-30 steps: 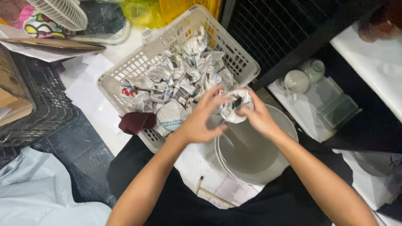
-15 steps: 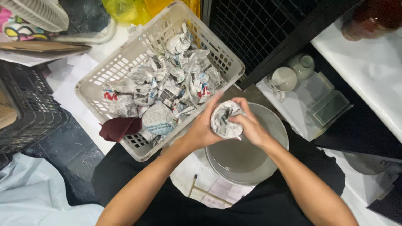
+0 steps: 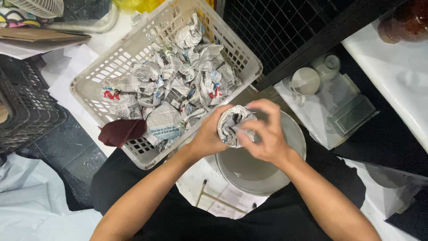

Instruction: The person sits on the floor and unwraps various ceramic items, including cups, bowls, and a glass, from crumpled newspaper. Each item is carefully unwrapped and placed on a nearby shelf.

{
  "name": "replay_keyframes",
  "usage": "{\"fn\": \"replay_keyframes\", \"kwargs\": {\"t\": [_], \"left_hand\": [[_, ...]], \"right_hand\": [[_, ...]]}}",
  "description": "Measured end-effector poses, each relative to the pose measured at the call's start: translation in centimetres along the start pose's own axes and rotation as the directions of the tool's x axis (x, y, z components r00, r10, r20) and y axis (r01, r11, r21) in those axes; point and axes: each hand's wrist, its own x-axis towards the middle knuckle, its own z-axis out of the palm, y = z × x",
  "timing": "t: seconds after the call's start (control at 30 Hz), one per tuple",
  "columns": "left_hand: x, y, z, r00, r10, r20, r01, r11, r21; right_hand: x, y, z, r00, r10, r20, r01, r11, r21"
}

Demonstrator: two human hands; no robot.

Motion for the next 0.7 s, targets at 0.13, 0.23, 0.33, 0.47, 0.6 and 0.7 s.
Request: {"fn": "replay_keyframes", "kwargs": {"t": [0.13,0.23,0.33,0.47,0.6,0.7], "left_hand": [[-0.3,-0.3,-0.2,0.996,0.083,0.011,-0.083,0.996,0.034],[-0.3,-0.5,-0.4,0.998,0.059,0.014,-0.059,0.998,-0.013],[-0.3,-0.5,-0.5,0.998,0.06,0.026,-0.057,0.995,-0.083],[-0.1,-0.8,-1.2,1.0,0.018,0.015,-0.016,0.995,-0.096],[0.5,-1.1,-2.2,0.998,-0.032,-0.05,0.029,0.998,-0.06],[0.8,-1.3,-2.6,0.993,-0.066,-0.098,0.037,0.961,-0.274]], "right_hand": [[0.6,-0.9,-0.3,0.978,0.035,0.206,-0.031,0.999,-0.024],[1.3,-0.8,-0.6,0.959,0.022,0.282,-0.082,0.976,0.2],[1.6,-0.6,-1.3,0.926,0.114,0.36,-0.255,0.892,0.373],[1.7,-0.7,-2.1,0.971,0.117,0.208,-0.184,0.92,0.345],[1.2,-1.5,-2.1,0.992,-0.124,-0.023,0.125,0.991,0.046],[1.1,-1.4,-2.0,0.954,-0.295,-0.052,0.292,0.955,-0.055]]}}
